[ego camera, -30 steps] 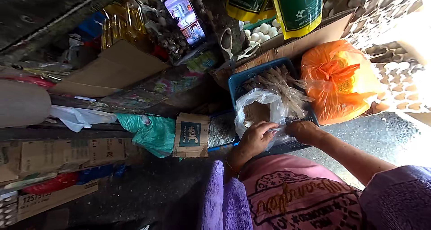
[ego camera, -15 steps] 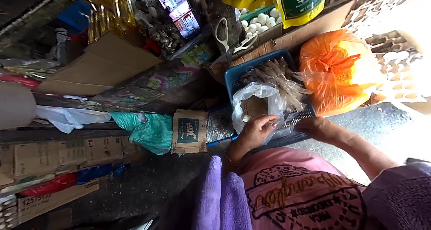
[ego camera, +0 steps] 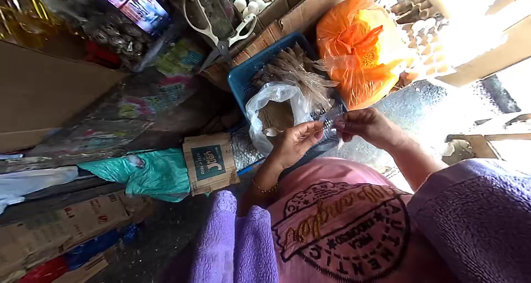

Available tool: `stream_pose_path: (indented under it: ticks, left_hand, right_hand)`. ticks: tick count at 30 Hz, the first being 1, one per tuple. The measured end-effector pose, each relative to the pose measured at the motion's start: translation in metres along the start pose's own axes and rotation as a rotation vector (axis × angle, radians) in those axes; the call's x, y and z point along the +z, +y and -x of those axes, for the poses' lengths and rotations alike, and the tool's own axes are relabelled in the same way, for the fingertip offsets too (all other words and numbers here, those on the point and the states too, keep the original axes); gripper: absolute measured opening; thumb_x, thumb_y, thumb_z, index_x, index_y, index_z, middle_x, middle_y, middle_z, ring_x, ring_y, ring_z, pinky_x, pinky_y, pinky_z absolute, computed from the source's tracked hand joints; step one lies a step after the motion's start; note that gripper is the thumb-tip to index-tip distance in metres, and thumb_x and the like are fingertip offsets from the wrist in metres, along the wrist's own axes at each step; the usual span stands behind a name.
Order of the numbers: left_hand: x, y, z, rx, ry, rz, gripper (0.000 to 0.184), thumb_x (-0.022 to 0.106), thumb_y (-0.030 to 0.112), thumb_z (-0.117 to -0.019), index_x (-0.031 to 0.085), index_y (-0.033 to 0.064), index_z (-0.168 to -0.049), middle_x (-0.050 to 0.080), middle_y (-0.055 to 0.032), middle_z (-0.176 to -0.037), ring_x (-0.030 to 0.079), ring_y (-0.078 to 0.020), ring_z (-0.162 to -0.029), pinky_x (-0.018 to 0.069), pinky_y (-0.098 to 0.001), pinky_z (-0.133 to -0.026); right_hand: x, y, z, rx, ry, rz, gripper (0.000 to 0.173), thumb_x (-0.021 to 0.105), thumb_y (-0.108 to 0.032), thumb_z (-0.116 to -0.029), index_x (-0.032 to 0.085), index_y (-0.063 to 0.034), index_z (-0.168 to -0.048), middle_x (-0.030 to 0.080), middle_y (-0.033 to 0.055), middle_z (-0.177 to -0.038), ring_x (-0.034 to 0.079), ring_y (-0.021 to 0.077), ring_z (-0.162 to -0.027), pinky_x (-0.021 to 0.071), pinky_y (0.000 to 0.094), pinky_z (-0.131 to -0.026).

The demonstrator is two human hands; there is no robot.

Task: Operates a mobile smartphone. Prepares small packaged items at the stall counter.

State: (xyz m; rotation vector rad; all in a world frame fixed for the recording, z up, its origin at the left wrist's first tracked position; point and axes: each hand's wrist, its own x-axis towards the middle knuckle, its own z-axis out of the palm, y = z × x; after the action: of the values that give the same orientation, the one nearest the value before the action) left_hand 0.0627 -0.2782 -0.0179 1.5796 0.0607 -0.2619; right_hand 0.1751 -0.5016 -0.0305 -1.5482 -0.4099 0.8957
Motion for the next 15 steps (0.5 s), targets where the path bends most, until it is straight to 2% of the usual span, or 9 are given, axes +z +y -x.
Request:
stream_pose_path:
  ticks: [1,3,4,7,9,11,13,15]
  left_hand:
    - [0.004,0.003,0.0,-0.005,0.017,0.046,0.037,0.056,0.008,-0.1028,0.057,-0.0045,-0.138,0.065,-0.0159,-0.131,0.066,-0.0153,-0.113,0.0531,-0.0317,-0.099]
    - [0.012,0.003,0.0,0.009,0.095,0.143,0.039,0.054,0.008,-0.1035,0.055,-0.003,-0.14,0.063,-0.0144,-0.134,0.065,-0.0142,-0.112,0.0533,-0.0318,-0.098]
    - [0.015,0.002,0.001,0.033,0.153,0.181,0.035,0.053,0.008,-0.1042,0.057,-0.0022,-0.138,0.064,-0.0125,-0.131,0.066,-0.0126,-0.11,0.054,-0.0309,-0.096]
    - [0.02,-0.005,0.0,0.11,0.368,0.244,0.02,0.058,0.013,-0.1041,0.068,0.0023,-0.118,0.072,-0.0028,-0.106,0.068,-0.0066,-0.095,0.0575,-0.0274,-0.088]
    - [0.017,-0.009,-0.003,0.11,0.479,0.299,0.014,0.061,0.013,-0.1028,0.07,0.0055,-0.109,0.073,-0.0001,-0.098,0.07,-0.007,-0.09,0.0594,-0.028,-0.085]
    - [0.011,-0.01,-0.001,0.12,0.538,0.349,0.011,0.059,0.014,-0.1035,0.068,0.0087,-0.106,0.073,0.0018,-0.096,0.071,-0.008,-0.089,0.0602,-0.0296,-0.086]
    - [0.003,-0.004,0.006,0.139,0.558,0.427,0.014,0.051,0.016,-0.1067,0.065,0.014,-0.105,0.072,0.0036,-0.095,0.072,-0.0099,-0.089,0.0601,-0.0314,-0.087]
    - [-0.01,0.005,0.017,0.156,0.548,0.49,0.021,0.041,0.024,-0.1106,0.061,0.0216,-0.105,0.071,0.0064,-0.096,0.072,-0.0103,-0.089,0.0616,-0.0315,-0.086]
  right_hand:
    - [0.007,-0.002,-0.002,0.029,0.004,-0.043,0.015,0.057,-0.005,-0.101,0.071,-0.0035,-0.096,0.071,-0.0016,-0.076,0.067,0.0056,-0.064,0.0585,0.0225,-0.062]
    - [0.023,-0.005,-0.006,0.068,0.002,-0.092,0.016,0.056,-0.004,-0.1012,0.07,-0.0024,-0.094,0.071,-0.0002,-0.074,0.066,0.0063,-0.063,0.0583,0.0228,-0.061]
    - [0.03,-0.006,-0.009,0.076,0.0,-0.101,0.016,0.057,-0.004,-0.1011,0.071,-0.0019,-0.094,0.071,-0.0002,-0.074,0.066,0.006,-0.062,0.0581,0.0224,-0.06]
    - [0.049,-0.009,-0.013,0.044,-0.017,-0.073,0.015,0.059,-0.006,-0.1014,0.072,-0.0006,-0.096,0.071,0.0001,-0.075,0.064,0.0047,-0.06,0.0569,0.0217,-0.059]
    - [0.057,-0.009,-0.012,-0.045,-0.07,0.043,0.015,0.059,-0.007,-0.1017,0.072,-0.0007,-0.099,0.071,0.0,-0.078,0.065,0.0038,-0.064,0.0577,0.0217,-0.063]
    - [0.063,-0.005,-0.008,-0.127,-0.176,0.203,0.015,0.059,-0.007,-0.101,0.072,0.0005,-0.102,0.071,0.003,-0.083,0.067,0.006,-0.07,0.0595,0.0259,-0.069]
    - [0.069,-0.001,-0.004,-0.169,-0.3,0.384,0.016,0.061,-0.01,-0.1004,0.075,-0.0028,-0.102,0.073,0.0041,-0.085,0.067,0.008,-0.074,0.0584,0.0298,-0.073]
    - [0.068,0.006,-0.003,-0.229,-0.369,0.529,0.017,0.063,-0.011,-0.0986,0.077,-0.0037,-0.104,0.074,0.0085,-0.094,0.07,0.0154,-0.085,0.057,0.0372,-0.081]
